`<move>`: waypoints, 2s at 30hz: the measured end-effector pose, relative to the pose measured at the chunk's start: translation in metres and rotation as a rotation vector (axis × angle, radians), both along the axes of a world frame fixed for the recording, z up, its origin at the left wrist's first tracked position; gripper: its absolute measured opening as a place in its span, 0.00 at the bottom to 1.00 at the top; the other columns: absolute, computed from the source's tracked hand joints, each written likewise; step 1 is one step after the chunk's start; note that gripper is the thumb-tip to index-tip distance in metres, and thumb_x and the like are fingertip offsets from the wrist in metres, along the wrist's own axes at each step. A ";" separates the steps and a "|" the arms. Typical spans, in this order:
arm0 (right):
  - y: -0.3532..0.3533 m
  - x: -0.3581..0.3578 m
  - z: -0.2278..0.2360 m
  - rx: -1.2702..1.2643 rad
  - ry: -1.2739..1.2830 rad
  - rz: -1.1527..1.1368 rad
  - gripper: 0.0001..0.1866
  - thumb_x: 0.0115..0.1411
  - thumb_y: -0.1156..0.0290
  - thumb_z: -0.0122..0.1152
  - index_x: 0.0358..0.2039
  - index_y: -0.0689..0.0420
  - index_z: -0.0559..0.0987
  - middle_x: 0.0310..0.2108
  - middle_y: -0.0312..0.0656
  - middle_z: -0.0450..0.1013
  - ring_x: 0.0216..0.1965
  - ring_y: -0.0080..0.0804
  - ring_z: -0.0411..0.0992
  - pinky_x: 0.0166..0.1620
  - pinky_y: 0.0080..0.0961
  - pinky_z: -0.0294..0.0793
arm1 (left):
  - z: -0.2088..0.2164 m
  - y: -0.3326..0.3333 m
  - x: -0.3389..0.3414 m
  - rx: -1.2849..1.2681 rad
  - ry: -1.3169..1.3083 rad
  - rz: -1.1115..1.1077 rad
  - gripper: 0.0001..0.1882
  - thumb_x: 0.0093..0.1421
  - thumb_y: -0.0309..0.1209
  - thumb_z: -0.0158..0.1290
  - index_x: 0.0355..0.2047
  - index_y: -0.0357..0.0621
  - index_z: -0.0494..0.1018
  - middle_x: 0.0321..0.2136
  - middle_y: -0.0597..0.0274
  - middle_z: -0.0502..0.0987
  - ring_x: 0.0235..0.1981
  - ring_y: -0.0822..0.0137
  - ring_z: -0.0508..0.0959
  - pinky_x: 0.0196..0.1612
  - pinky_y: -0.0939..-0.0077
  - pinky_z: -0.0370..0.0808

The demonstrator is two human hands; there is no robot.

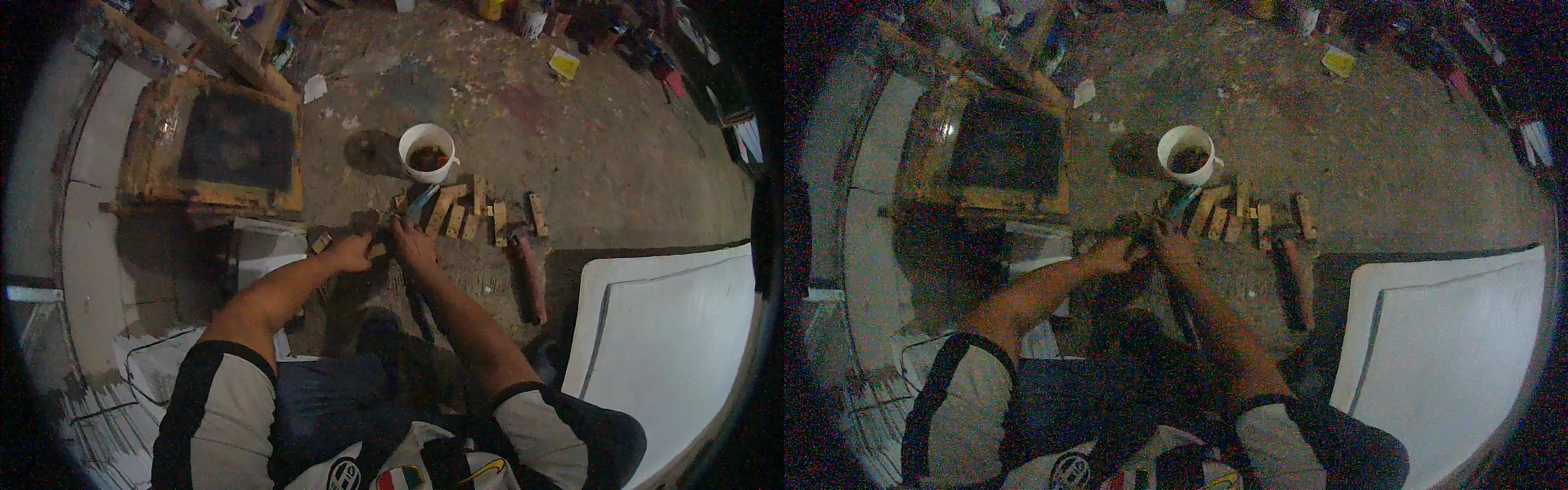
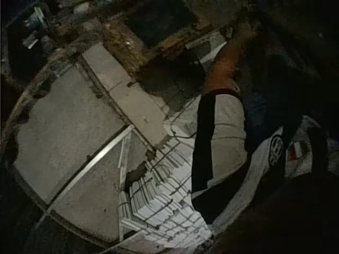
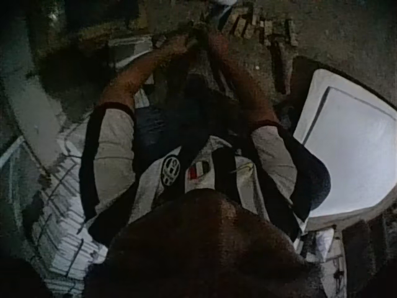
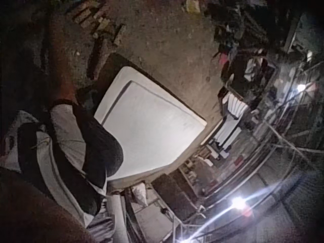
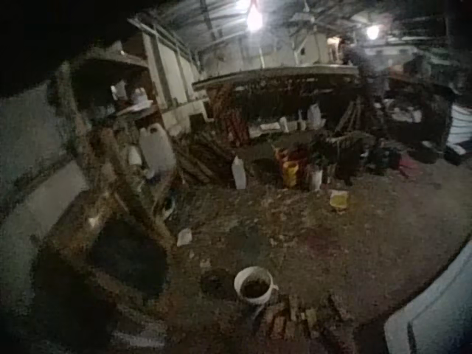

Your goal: The person sits on the floor and assembles small wooden blocks into a structure. They use pliers to adjust or secure the pieces and occasionally dip the wood into a white bucket containing a liquid. The person handles the blocks one by one, fitting them together to form a larger unit.

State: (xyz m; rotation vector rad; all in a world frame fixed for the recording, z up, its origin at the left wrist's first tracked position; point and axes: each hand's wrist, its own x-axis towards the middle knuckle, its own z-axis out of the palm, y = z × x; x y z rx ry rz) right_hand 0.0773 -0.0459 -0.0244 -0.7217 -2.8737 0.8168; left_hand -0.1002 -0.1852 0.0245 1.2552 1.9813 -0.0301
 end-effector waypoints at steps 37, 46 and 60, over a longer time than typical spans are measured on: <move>0.108 0.219 0.007 0.264 -0.211 -0.766 0.30 0.63 0.48 0.63 0.58 0.54 0.74 0.58 0.53 0.72 0.59 0.56 0.71 0.59 0.53 0.70 | -0.034 0.183 0.118 0.485 0.047 -0.262 0.32 0.57 0.44 0.67 0.58 0.44 0.73 0.53 0.50 0.71 0.52 0.45 0.76 0.53 0.51 0.76; 0.113 0.223 0.044 -0.037 -0.013 -0.904 0.23 0.68 0.53 0.58 0.55 0.56 0.74 0.50 0.55 0.76 0.50 0.61 0.75 0.50 0.52 0.76 | -0.008 0.188 0.135 0.515 -0.069 -0.224 0.28 0.58 0.44 0.66 0.56 0.46 0.77 0.49 0.53 0.70 0.50 0.49 0.78 0.51 0.54 0.77; 0.087 0.187 0.076 -0.404 0.248 -0.810 0.26 0.64 0.61 0.66 0.59 0.57 0.72 0.43 0.60 0.79 0.45 0.57 0.80 0.43 0.45 0.77 | -0.009 0.179 0.123 0.613 0.040 -0.290 0.27 0.57 0.35 0.65 0.54 0.36 0.74 0.52 0.49 0.72 0.53 0.44 0.77 0.55 0.54 0.77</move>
